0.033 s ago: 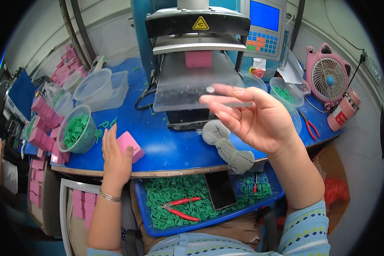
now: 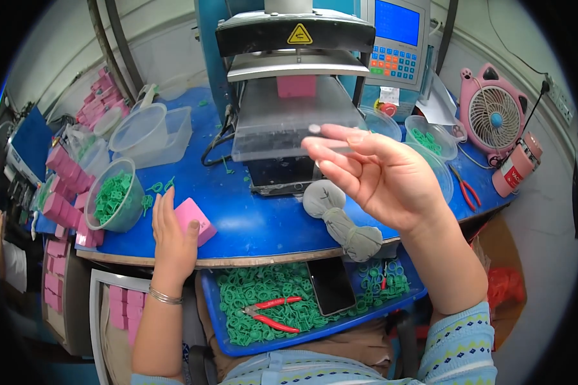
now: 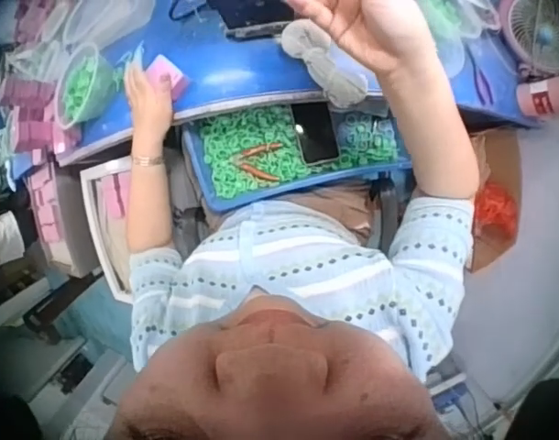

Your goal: The person inserts small plastic components and sprues into pink silicone molds, using pliers and a brush for assembly.

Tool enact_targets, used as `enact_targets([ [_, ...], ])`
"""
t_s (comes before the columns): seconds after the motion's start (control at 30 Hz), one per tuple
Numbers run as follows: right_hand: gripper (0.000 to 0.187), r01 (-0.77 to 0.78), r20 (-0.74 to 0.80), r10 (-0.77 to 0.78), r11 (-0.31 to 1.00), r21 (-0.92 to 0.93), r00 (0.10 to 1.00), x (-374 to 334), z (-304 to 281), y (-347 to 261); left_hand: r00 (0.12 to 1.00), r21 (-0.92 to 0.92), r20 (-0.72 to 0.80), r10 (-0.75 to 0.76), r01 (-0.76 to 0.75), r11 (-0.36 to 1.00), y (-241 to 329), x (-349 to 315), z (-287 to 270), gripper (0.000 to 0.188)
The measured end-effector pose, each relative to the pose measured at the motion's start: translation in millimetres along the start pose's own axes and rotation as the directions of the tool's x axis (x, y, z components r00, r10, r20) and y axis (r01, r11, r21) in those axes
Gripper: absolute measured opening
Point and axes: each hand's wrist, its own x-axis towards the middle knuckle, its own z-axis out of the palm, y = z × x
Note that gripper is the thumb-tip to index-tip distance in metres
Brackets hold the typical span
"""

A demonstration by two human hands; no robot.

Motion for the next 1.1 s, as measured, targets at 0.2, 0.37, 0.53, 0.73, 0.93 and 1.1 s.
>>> enact_targets([
  [0.2, 0.033, 0.273, 0.132, -0.241, 0.895, -0.354, 0.961, 18.2, -23.6, 12.2, 1.000, -0.002, 0.007, -0.011, 0.011, 1.000, 3.0, 1.3, -3.3, 0.080],
  [0.37, 0.036, 0.287, 0.125, -0.258, 0.866, -0.409, 0.958, 29.1, -29.3, 19.2, 1.000, 0.005, 0.001, 0.000, 0.000, 1.000, -1.0, 0.6, 1.8, 0.080],
  [0.53, 0.036, 0.295, 0.139, -0.261, 0.872, -0.391, 0.955, 30.7, -30.3, 26.9, 0.978, -0.048, -0.185, 0.097, -0.107, 0.993, 5.2, -0.6, -9.5, 0.074],
  [0.73, 0.035, 0.302, 0.088, -0.294, 0.854, -0.423, 0.952, 26.8, -28.2, 31.1, 0.804, 0.178, -0.319, 0.502, -0.470, 0.865, 77.4, 23.0, -34.0, 0.048],
  [0.93, 0.037, 0.194, -0.001, -0.211, 0.901, -0.389, 0.978, 32.5, -23.1, 25.8, 0.704, 0.284, -0.305, 0.642, -0.576, 0.767, 134.0, 71.0, -27.4, 0.043],
  [1.1, 0.044, 0.077, 0.042, -0.068, 0.951, -0.298, 0.997, 36.4, -28.6, 19.4, 0.605, 0.277, -0.483, 0.633, -0.580, 0.766, 141.9, 89.2, -8.1, 0.024],
])
